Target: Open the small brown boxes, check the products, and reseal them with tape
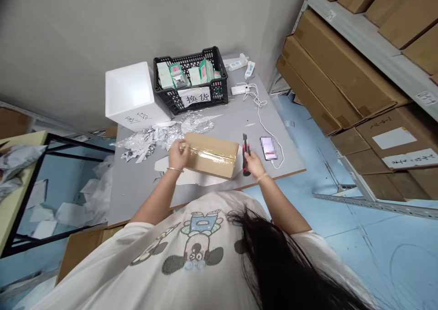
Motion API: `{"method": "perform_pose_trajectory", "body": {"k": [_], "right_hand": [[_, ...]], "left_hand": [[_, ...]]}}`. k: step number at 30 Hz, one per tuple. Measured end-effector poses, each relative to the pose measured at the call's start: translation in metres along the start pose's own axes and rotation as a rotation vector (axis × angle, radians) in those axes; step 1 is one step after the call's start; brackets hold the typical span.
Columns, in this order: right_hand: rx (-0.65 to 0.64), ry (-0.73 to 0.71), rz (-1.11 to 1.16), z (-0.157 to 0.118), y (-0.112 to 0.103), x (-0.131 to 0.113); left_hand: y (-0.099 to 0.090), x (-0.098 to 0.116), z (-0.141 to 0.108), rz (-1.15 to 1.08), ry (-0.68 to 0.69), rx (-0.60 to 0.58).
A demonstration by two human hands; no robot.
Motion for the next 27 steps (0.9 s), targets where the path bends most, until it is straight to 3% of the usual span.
{"method": "perform_pose_trajectory", "body": {"k": [1,2,5,8,11,15,17,19,20,23,25,27], "right_hand": [[-0.005,0.06,0.152,-0.011,0.003,0.013],[-0.018,0.102,0.273,-0.019,0.008,0.022],[-0.092,0.177,0.501,-0.026,0.027,0.028],[-0.094,0.168,0.538,-0.009,0.03,0.011],[-0.075,0.159,0.449,0.019,0.02,-0.011],[-0.16,0.236,0.31,0.047,0.002,-0.027],[-0.184,0.267,0.226,0.053,-0.006,-0.025],[-0.198,0.293,0.114,0.053,-0.012,-0.02],[-0.214,0.297,0.067,0.052,-0.014,-0.016],[-0.273,0.282,0.011,0.048,-0.016,-0.009],[-0.289,0.279,0.002,0.046,-0.014,-0.008],[-0.286,0.293,-0.001,0.046,-0.012,-0.009]], "left_hand": [[-0.007,-0.013,0.013,0.116,-0.045,0.062],[-0.011,-0.025,0.023,0.181,-0.118,0.038],[-0.008,-0.05,0.031,0.175,-0.304,-0.152],[0.001,-0.053,0.015,0.197,-0.343,-0.157],[0.009,-0.047,-0.014,0.229,-0.417,-0.108],[0.019,-0.038,-0.051,0.218,-0.498,-0.065],[0.024,-0.029,-0.06,0.327,-0.416,0.053],[0.031,-0.016,-0.064,0.497,-0.224,0.122],[0.036,-0.009,-0.064,0.566,-0.102,0.091],[0.055,0.009,-0.064,0.642,0.228,-0.174],[0.067,0.017,-0.066,0.671,0.326,-0.292],[0.074,0.02,-0.069,0.709,0.34,-0.323]]}}
Point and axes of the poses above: each hand's wrist, its own z-axis towards the middle knuckle, its own y-axis out of the palm, x = y × z, the point moved 1 cm from there along z, towards the middle knuckle, and after that the axes turned 8 degrees about y, right-handed, at the moved point
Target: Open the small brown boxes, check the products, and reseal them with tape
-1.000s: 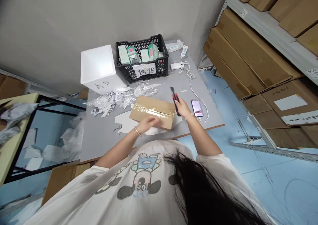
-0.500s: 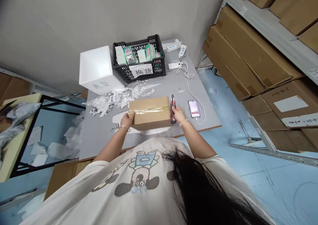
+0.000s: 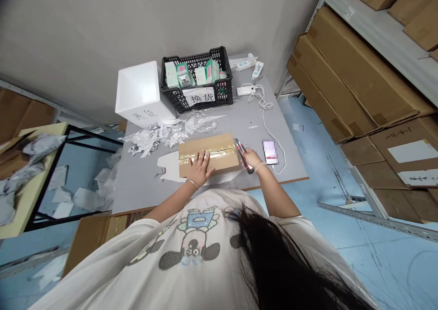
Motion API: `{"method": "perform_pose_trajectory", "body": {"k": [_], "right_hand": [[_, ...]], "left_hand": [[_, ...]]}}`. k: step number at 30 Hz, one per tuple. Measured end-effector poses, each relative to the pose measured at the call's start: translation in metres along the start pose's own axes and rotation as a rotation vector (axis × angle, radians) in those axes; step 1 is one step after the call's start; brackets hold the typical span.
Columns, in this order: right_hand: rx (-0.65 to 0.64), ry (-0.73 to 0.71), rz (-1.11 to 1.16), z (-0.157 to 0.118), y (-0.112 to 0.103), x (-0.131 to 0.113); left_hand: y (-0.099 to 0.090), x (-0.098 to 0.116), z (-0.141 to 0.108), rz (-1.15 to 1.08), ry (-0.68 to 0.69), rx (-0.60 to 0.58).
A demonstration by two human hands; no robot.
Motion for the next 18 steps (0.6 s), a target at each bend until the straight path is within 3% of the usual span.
{"method": "perform_pose_trajectory", "body": {"k": [18], "right_hand": [[0.058,-0.038,-0.182,0.0085,-0.0008,-0.0044]], "left_hand": [[0.0007,0.0033,-0.0026,0.066,0.01,-0.033]]}}
Point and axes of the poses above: each hand's wrist, its own z-axis towards the middle knuckle, its own y-axis out of the palm, x = y × z, the point moved 1 cm from there along z, towards the middle knuckle, and after that the axes turned 8 degrees about y, right-handed, at the moved point
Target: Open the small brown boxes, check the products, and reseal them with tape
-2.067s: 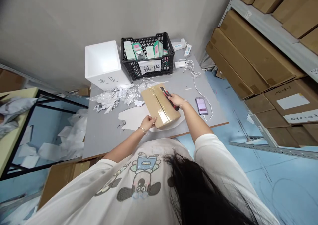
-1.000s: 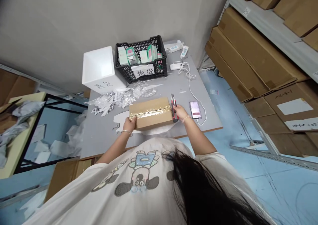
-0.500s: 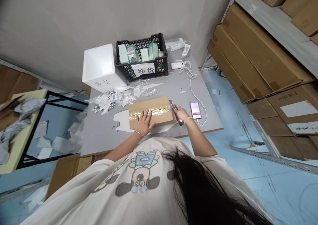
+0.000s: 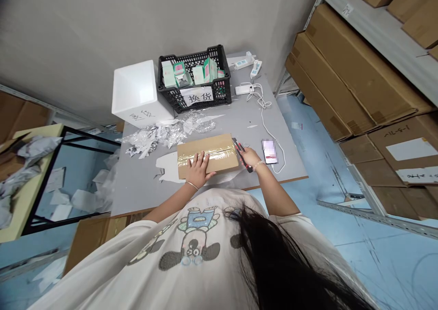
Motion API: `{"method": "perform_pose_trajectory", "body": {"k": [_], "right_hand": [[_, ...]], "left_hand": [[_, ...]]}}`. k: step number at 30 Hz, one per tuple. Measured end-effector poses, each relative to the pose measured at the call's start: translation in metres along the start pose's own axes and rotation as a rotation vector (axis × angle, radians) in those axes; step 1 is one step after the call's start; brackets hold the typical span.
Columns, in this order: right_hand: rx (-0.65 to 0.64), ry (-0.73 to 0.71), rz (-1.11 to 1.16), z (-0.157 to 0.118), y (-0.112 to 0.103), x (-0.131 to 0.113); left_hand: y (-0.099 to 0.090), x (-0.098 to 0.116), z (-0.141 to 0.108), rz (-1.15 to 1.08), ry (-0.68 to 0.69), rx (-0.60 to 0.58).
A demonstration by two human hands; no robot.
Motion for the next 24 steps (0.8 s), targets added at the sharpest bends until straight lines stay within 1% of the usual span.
{"method": "perform_pose_trajectory", "body": {"k": [3,6,11,13,15,18,21,24], "right_hand": [[-0.01,0.006,-0.013,-0.002,0.001,-0.002],[-0.052,0.015,-0.04,-0.008,-0.004,-0.004],[-0.108,0.02,-0.191,-0.017,-0.028,-0.006],[-0.111,0.016,-0.266,-0.015,-0.036,-0.008],[-0.118,-0.002,-0.302,-0.01,-0.038,-0.011],[-0.123,-0.019,-0.23,-0.003,-0.031,-0.014],[-0.145,-0.003,-0.158,-0.001,-0.026,-0.013],[-0.205,0.006,-0.177,-0.005,-0.034,-0.008]], "left_hand": [[0.0,0.0,0.0,-0.01,-0.001,0.004],[-0.001,0.001,0.0,-0.03,-0.007,0.007],[-0.003,0.003,0.001,-0.046,-0.035,-0.014],[-0.004,0.003,0.001,-0.044,-0.031,-0.026],[-0.004,0.003,0.002,-0.043,-0.017,-0.037],[-0.003,0.002,0.005,-0.046,-0.011,-0.041],[-0.001,0.001,0.006,-0.056,-0.033,-0.034],[0.001,0.001,0.006,-0.061,-0.027,-0.032]]}}
Point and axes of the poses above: each hand's wrist, its own z-axis towards the middle knuckle, its own y-axis out of the palm, x = y × z, the point moved 1 cm from there along z, towards the middle knuckle, and after that the axes turned 8 degrees about y, right-handed, at the moved point
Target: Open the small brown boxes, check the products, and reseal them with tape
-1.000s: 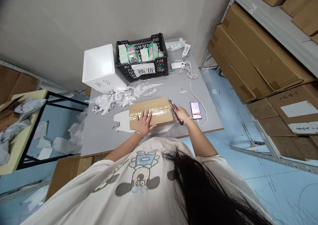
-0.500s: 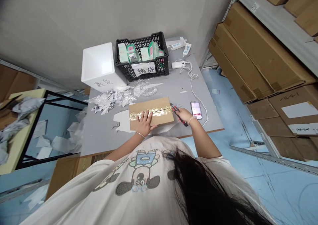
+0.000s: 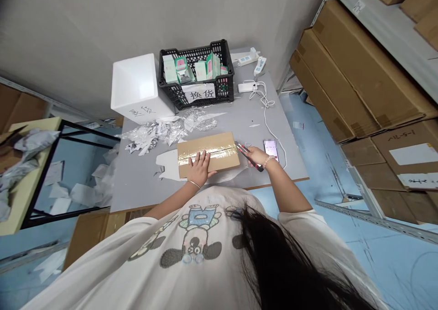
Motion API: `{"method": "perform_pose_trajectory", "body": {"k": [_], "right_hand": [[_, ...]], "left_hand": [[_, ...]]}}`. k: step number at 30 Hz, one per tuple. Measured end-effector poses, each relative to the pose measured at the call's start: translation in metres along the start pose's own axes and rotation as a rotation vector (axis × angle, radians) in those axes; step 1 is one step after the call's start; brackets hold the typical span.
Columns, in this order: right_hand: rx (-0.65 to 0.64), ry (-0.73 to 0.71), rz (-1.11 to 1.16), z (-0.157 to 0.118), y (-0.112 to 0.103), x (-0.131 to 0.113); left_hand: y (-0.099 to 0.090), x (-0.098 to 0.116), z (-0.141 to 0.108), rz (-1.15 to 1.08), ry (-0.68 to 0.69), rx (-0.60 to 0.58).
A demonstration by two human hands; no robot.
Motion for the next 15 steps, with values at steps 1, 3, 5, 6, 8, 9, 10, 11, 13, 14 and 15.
{"method": "perform_pose_trajectory", "body": {"k": [1,3,5,6,8,9,10,11,13,14,15], "right_hand": [[-0.022,0.007,-0.012,-0.002,-0.004,0.003],[-0.069,0.024,-0.026,-0.003,-0.013,0.009],[-0.102,0.028,-0.019,-0.001,-0.019,0.012],[-0.111,0.023,-0.01,0.001,-0.02,0.012],[-0.108,0.007,0.011,0.007,-0.018,0.01],[-0.1,0.002,0.02,0.009,-0.015,0.009],[-0.091,0.001,0.026,0.011,-0.013,0.008],[-0.083,0.002,0.028,0.011,-0.011,0.007],[-0.072,0.011,0.01,0.009,-0.01,0.008],[-0.073,0.016,-0.008,0.006,-0.011,0.01],[-0.078,0.02,-0.031,0.003,-0.013,0.013]], "left_hand": [[0.001,0.0,-0.001,0.0,0.009,-0.002],[0.001,-0.002,-0.002,0.001,0.034,-0.007],[0.001,-0.004,-0.004,0.003,0.064,-0.019],[0.001,-0.005,-0.004,0.004,0.08,-0.027],[0.0,-0.006,-0.003,0.005,0.105,-0.049],[0.0,-0.007,-0.003,0.005,0.111,-0.059],[-0.001,-0.007,-0.003,0.005,0.111,-0.066],[-0.001,-0.007,-0.003,0.005,0.106,-0.071],[-0.001,-0.006,-0.003,0.008,0.088,-0.071],[0.0,-0.005,-0.003,0.009,0.08,-0.068],[0.001,-0.004,-0.004,0.009,0.075,-0.064]]}}
Point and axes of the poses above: each hand's wrist, its own z-axis towards the middle knuckle, its own y-axis out of the palm, x = y × z, the point moved 1 cm from there along z, towards the middle knuckle, and after that the axes turned 8 degrees about y, right-handed, at the moved point
